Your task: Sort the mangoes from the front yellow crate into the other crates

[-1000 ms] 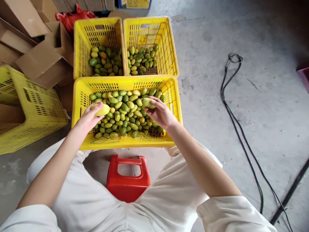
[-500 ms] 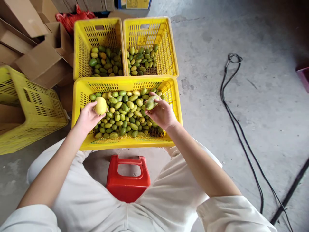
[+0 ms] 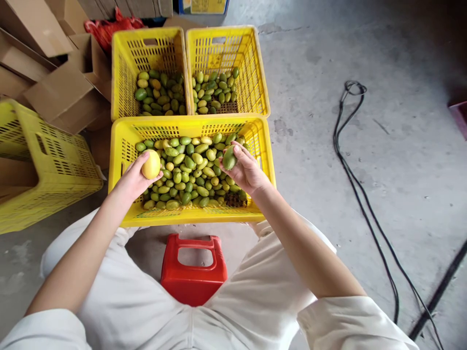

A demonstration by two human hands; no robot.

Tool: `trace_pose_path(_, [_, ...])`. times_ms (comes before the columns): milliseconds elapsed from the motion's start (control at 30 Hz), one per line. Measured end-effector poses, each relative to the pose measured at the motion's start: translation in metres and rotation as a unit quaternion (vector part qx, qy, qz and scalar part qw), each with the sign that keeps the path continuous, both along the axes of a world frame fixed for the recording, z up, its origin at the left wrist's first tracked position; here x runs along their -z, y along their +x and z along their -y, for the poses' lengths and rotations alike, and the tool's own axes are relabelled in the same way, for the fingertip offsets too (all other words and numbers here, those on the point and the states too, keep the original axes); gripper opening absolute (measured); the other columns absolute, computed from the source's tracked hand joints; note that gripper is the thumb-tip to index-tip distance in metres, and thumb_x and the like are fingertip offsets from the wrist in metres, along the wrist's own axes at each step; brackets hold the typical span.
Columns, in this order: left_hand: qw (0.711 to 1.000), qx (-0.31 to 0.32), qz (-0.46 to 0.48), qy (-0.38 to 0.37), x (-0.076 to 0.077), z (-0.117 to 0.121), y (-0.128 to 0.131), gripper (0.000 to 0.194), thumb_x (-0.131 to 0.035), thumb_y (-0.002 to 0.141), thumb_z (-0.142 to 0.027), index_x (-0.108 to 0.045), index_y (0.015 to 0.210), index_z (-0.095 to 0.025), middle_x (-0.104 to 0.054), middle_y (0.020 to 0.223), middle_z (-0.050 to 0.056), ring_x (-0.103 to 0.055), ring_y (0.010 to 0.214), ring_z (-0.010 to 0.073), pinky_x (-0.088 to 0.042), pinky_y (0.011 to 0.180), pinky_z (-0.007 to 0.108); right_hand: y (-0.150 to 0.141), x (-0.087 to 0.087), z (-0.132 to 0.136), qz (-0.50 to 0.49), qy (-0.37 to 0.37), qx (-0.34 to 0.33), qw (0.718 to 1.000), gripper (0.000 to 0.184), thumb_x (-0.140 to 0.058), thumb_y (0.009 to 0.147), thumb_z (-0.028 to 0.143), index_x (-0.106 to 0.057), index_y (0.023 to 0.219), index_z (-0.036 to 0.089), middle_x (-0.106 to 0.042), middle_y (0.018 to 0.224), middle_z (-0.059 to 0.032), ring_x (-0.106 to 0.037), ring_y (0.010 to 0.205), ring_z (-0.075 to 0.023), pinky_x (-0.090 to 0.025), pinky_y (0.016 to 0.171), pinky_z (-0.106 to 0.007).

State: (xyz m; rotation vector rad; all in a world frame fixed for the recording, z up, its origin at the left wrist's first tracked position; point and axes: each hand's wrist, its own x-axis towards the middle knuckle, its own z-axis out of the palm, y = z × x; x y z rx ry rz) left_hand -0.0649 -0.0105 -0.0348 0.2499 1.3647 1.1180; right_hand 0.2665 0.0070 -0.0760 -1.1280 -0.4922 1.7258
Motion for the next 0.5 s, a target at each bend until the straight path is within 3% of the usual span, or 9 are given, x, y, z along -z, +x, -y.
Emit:
trace_pose_path(133, [1.000,0.021,0.020,-0.003,0.000,-0.003,-0.002,0.035,-0.106,0.095,-0.045,-0.083,0.115,-0.027,-0.080,0.096,0.005,-0.076,0.082,0.0198,-0.063,0.064,0.025,0.000,-0.003,0.002,-0.031,-0.002,-0.031,0.999,0.057,-0.110,0.084,0.054,-0.070,0.119,0.034,-0.088,0.117,-0.0041,-0.089,0.114,-0.0315,-0.080,0.088,-0.048])
trace_pose_path(233, [1.000,0.025,0.013,0.001,0.002,-0.002,-0.003,0.036,-0.107,0.099,-0.047,-0.082,0.114,-0.026,-0.081,0.098,0.006,-0.080,0.083,0.0196,-0.061,0.062,0.022,0.000,-0.008,0.003,-0.049,-0.017,-0.044,0.998,0.048,-0.103,0.087,0.052,-0.074,0.119,0.032,-0.083,0.111,-0.0026,-0.084,0.102,-0.0261,-0.076,0.077,-0.038])
trace_pose_path(400, [0.999,0.034,-0.014,0.011,0.005,0.003,-0.003,0.038,-0.111,0.097,-0.034,-0.075,0.108,-0.024,-0.084,0.103,0.005,-0.083,0.086,0.0174,-0.063,0.067,0.020,-0.004,-0.014,0.001,-0.048,-0.036,-0.010,0.998,0.056,-0.108,0.079,0.041,-0.078,0.126,0.031,-0.074,0.099,0.0024,-0.073,0.086,-0.0179,-0.059,0.060,-0.023])
trace_pose_path(500, [1.000,0.021,-0.005,0.023,0.004,0.002,-0.002,0.034,-0.108,0.095,-0.028,-0.077,0.107,-0.025,-0.087,0.106,0.004,-0.083,0.088,0.0161,-0.065,0.073,0.020,-0.006,-0.015,0.002,-0.034,-0.037,-0.009,0.999,0.059,-0.115,0.073,0.042,-0.073,0.113,0.030,-0.080,0.105,0.0005,-0.066,0.080,-0.0152,-0.051,0.054,-0.021])
